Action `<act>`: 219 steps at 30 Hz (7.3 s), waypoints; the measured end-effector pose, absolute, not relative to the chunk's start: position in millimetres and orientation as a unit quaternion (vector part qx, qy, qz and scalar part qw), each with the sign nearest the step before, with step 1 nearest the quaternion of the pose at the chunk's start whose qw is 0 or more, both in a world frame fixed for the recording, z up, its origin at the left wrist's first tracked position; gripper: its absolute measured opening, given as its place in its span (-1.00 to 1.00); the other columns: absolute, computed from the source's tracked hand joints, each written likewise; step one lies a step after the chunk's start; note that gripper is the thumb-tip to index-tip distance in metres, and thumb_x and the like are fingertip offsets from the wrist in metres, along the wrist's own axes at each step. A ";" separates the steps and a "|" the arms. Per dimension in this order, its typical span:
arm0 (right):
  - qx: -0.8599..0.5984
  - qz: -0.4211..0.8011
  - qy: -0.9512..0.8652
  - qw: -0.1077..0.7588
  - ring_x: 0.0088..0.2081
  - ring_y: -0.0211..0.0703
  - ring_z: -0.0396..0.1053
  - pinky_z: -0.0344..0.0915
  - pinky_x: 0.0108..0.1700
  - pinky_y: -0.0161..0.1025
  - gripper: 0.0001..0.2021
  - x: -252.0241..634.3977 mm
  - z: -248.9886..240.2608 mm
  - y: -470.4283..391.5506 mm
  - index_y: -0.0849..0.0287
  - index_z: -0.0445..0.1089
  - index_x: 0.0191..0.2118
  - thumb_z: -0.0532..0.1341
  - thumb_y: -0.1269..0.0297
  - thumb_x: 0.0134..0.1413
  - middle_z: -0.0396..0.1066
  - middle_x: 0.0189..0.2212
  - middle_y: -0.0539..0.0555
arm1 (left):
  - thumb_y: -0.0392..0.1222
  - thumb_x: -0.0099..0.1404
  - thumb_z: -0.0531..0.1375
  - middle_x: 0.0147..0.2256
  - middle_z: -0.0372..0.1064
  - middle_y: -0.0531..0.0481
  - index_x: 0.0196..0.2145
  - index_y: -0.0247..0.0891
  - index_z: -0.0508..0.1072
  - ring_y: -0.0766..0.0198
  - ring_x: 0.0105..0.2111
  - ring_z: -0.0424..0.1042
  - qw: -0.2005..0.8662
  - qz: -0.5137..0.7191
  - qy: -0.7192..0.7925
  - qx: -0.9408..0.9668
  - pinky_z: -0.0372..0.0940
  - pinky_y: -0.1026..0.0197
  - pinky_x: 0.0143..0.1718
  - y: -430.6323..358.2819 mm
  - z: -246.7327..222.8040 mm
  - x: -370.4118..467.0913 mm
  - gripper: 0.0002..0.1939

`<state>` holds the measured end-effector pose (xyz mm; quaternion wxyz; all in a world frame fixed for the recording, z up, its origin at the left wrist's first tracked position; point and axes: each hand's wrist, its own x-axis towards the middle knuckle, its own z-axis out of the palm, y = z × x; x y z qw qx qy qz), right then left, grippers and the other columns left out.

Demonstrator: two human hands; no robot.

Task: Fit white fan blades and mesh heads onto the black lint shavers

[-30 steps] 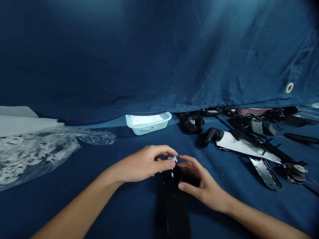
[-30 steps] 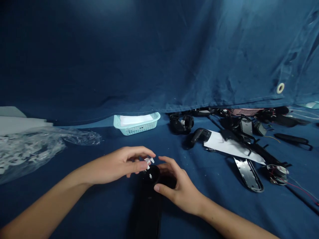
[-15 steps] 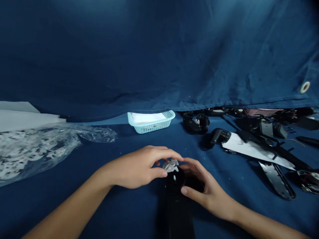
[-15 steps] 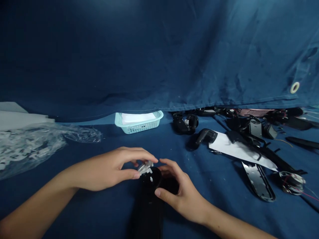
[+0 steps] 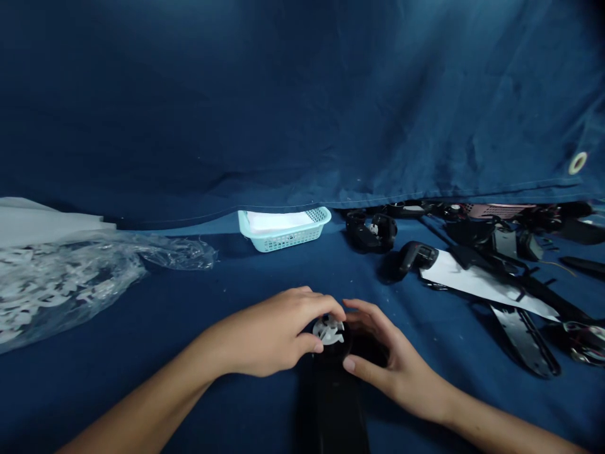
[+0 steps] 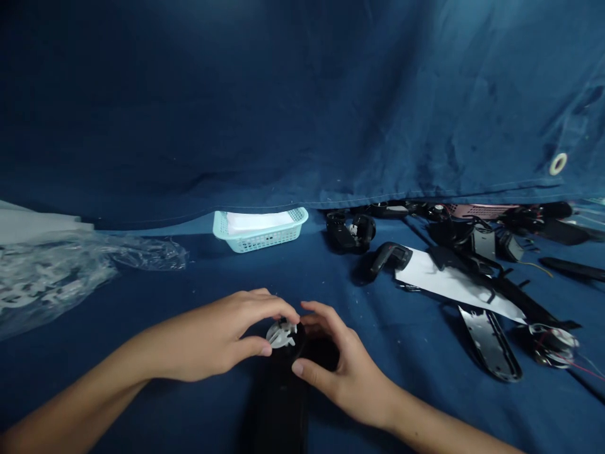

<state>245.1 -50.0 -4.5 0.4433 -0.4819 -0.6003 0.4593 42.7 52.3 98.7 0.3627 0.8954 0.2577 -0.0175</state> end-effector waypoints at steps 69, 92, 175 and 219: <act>-0.490 0.450 -0.604 0.439 0.12 0.02 0.34 0.22 0.20 0.09 -0.30 244.3 -6.9 -52.6 -0.13 -0.05 0.30 0.29 0.32 0.15 0.36 0.08 0.11 | -0.23 0.45 -0.02 -0.29 0.54 0.11 -0.18 0.00 0.53 0.16 -0.24 0.48 0.228 -0.002 0.280 0.932 0.19 0.20 -0.28 42.8 127.2 33.1 -0.68; -0.496 0.479 -0.570 0.447 0.11 0.03 0.35 0.22 0.19 0.12 -0.25 243.2 -1.3 -54.0 -0.12 -0.12 0.30 0.30 0.32 0.12 0.37 0.07 0.13 | -0.37 0.26 0.01 -0.55 0.42 0.07 -0.31 -0.08 0.59 0.16 -0.28 0.44 0.280 -0.057 0.263 0.922 0.23 0.25 -0.30 49.5 119.9 37.7 -0.64; -0.499 0.472 -0.585 0.431 0.12 -0.01 0.33 0.20 0.20 0.05 -0.39 245.4 -3.0 -53.7 -0.11 0.05 0.24 0.31 0.30 0.15 0.35 0.09 0.09 | -0.26 0.29 -0.03 -0.43 0.48 0.00 -0.36 -0.09 0.60 0.14 -0.34 0.43 0.250 -0.025 0.387 0.887 0.19 0.16 -0.33 36.5 116.1 41.8 -0.62; -0.506 0.417 -0.632 0.413 0.14 -0.05 0.31 0.20 0.21 0.01 -0.37 244.8 -5.5 -54.2 -0.13 -0.03 0.27 0.26 0.32 0.19 0.34 0.10 0.07 | -0.30 0.22 -0.03 -0.56 0.42 0.02 -0.53 -0.16 0.52 0.23 -0.54 0.33 0.209 -0.012 0.425 0.881 0.13 0.18 -0.43 44.1 106.1 53.2 -0.64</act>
